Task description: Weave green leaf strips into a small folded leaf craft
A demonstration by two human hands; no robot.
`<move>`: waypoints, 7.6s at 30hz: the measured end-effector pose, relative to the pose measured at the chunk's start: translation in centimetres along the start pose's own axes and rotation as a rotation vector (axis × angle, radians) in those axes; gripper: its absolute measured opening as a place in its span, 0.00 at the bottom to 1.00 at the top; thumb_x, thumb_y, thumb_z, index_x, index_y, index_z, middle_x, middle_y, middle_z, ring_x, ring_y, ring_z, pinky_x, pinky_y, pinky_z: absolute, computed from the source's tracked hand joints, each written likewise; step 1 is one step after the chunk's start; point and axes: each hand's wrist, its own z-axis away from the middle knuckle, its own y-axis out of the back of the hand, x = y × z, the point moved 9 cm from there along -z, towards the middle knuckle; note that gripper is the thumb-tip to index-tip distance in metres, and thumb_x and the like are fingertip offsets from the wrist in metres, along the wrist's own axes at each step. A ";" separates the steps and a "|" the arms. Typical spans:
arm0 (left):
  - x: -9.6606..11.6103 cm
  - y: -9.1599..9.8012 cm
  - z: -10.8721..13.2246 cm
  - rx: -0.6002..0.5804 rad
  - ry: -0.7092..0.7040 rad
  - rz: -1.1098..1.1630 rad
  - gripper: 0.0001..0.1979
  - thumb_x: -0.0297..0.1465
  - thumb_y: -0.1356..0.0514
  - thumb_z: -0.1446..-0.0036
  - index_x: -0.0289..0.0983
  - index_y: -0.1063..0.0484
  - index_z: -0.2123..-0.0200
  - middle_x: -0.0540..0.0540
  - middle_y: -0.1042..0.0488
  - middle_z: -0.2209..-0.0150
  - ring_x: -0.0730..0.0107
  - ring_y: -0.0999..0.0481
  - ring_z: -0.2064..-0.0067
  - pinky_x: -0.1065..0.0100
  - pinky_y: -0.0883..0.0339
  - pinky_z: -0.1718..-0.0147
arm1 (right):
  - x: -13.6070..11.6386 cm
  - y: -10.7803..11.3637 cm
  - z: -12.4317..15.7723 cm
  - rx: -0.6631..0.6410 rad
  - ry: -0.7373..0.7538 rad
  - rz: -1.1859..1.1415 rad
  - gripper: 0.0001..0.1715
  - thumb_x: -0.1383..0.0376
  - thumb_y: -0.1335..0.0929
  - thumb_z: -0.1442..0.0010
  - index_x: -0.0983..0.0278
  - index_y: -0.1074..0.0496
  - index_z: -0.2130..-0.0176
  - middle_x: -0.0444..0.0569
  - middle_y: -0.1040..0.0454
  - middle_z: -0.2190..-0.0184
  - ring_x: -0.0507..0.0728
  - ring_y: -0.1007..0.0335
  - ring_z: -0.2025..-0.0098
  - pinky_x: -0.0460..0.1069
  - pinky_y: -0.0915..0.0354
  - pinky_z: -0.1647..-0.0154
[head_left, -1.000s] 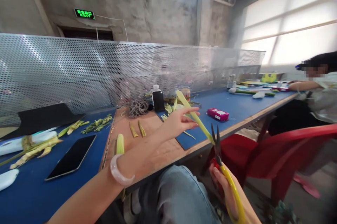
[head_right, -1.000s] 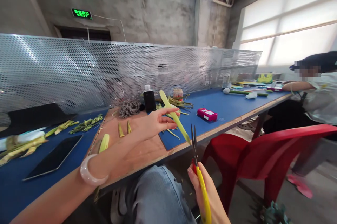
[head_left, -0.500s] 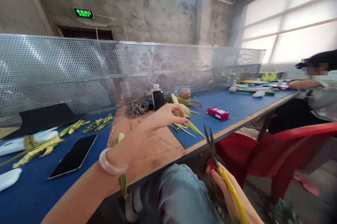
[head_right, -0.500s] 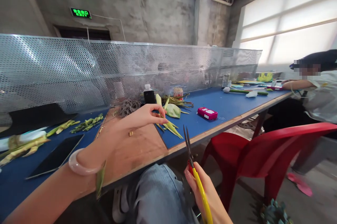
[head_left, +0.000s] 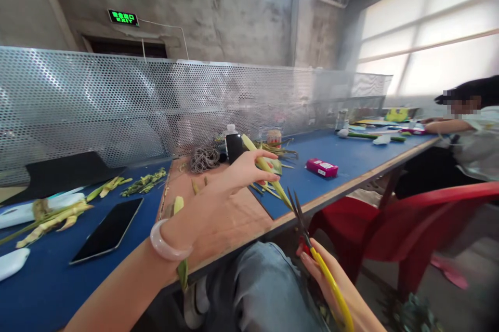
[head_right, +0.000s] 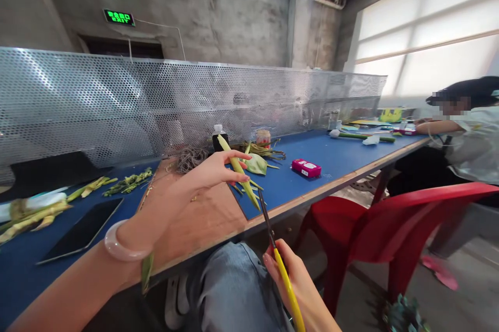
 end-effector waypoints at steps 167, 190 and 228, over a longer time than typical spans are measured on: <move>-13.3 13.8 10.4 0.448 0.272 0.108 0.17 0.42 0.38 0.51 0.33 0.27 0.67 0.48 0.28 0.75 0.75 0.31 0.77 0.71 0.37 0.76 | -9.3 -17.0 -16.9 -0.226 -0.018 -0.857 0.19 0.69 0.25 0.63 0.64 0.35 0.71 0.41 0.30 0.80 0.50 0.33 0.81 0.45 0.34 0.82; -9.4 12.4 10.5 0.355 0.030 -0.200 0.12 0.32 0.44 0.45 0.36 0.26 0.58 0.43 0.24 0.58 0.67 0.26 0.60 0.64 0.35 0.57 | -9.3 -16.2 -16.6 -0.205 -0.010 -0.981 0.21 0.69 0.24 0.63 0.63 0.36 0.72 0.38 0.31 0.80 0.50 0.34 0.82 0.46 0.34 0.82; -8.0 9.9 10.4 0.180 -0.081 0.103 0.38 0.31 0.31 0.58 0.41 0.42 0.43 0.39 0.44 0.39 0.54 0.37 0.43 0.55 0.38 0.48 | -10.0 -17.8 -15.7 -0.450 -0.085 -1.033 0.07 0.64 0.27 0.58 0.64 0.28 0.75 0.43 0.26 0.79 0.53 0.32 0.78 0.48 0.35 0.75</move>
